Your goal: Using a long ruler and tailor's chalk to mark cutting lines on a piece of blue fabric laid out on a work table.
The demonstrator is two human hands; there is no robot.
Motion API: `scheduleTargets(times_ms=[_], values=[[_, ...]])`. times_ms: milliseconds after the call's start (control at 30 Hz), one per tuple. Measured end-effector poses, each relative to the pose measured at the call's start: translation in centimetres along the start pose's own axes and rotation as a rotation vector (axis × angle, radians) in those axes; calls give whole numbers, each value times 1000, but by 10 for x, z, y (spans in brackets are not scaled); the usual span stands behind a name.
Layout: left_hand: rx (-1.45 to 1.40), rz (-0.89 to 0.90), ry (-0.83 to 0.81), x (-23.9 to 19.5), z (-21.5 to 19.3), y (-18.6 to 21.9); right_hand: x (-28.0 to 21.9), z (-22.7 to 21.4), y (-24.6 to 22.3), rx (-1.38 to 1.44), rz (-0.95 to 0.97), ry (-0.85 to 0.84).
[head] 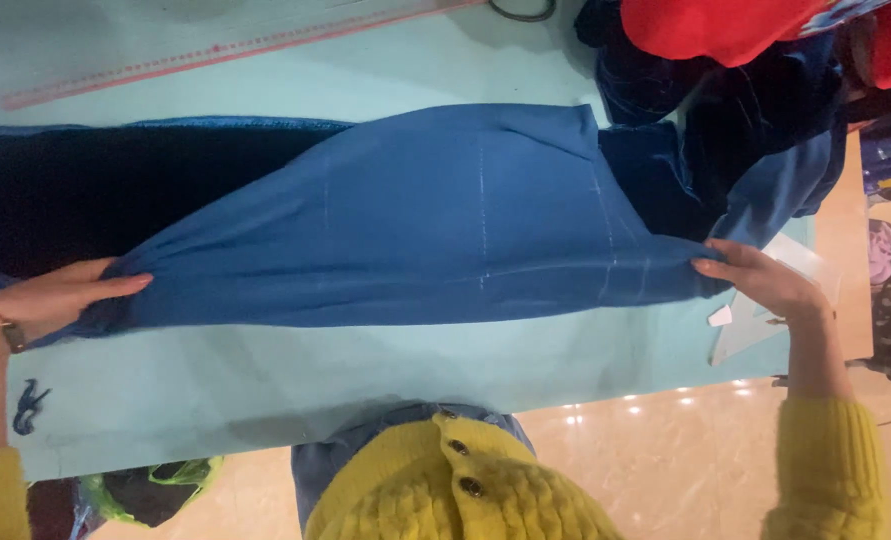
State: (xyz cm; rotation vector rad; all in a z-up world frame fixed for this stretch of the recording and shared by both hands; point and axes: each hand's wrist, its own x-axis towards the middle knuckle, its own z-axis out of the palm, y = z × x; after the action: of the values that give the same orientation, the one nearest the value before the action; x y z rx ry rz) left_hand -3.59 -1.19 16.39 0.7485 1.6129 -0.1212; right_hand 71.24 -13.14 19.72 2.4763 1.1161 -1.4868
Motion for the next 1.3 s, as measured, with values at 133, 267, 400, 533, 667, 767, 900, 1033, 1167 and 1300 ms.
scheduleTargets(times_ms=[133,267,400,533,667,767,900,1033,1167,1300], values=[[180,-70,39,9,1,-12,-13,13,-21,-137,244,-23],[123,-72,-130,42,-18,-39,10,6,-1,-365,172,-62],[283,-84,37,8,3,-12,15,2,15,-78,-84,-93],[501,-59,92,33,-5,-31,3,21,-12,-191,201,-3],[481,-49,149,28,-1,-33,-3,33,-23,-288,297,64],[566,-137,85,12,3,-21,-3,33,-19,-278,287,79],[313,-173,37,23,-4,-37,-19,30,-28,-214,348,86],[575,-98,147,85,-19,-77,25,28,19,-326,220,97],[823,-135,161,124,-27,-99,46,34,41,-362,69,130],[806,-112,169,122,-27,-103,52,37,53,-366,34,154]])
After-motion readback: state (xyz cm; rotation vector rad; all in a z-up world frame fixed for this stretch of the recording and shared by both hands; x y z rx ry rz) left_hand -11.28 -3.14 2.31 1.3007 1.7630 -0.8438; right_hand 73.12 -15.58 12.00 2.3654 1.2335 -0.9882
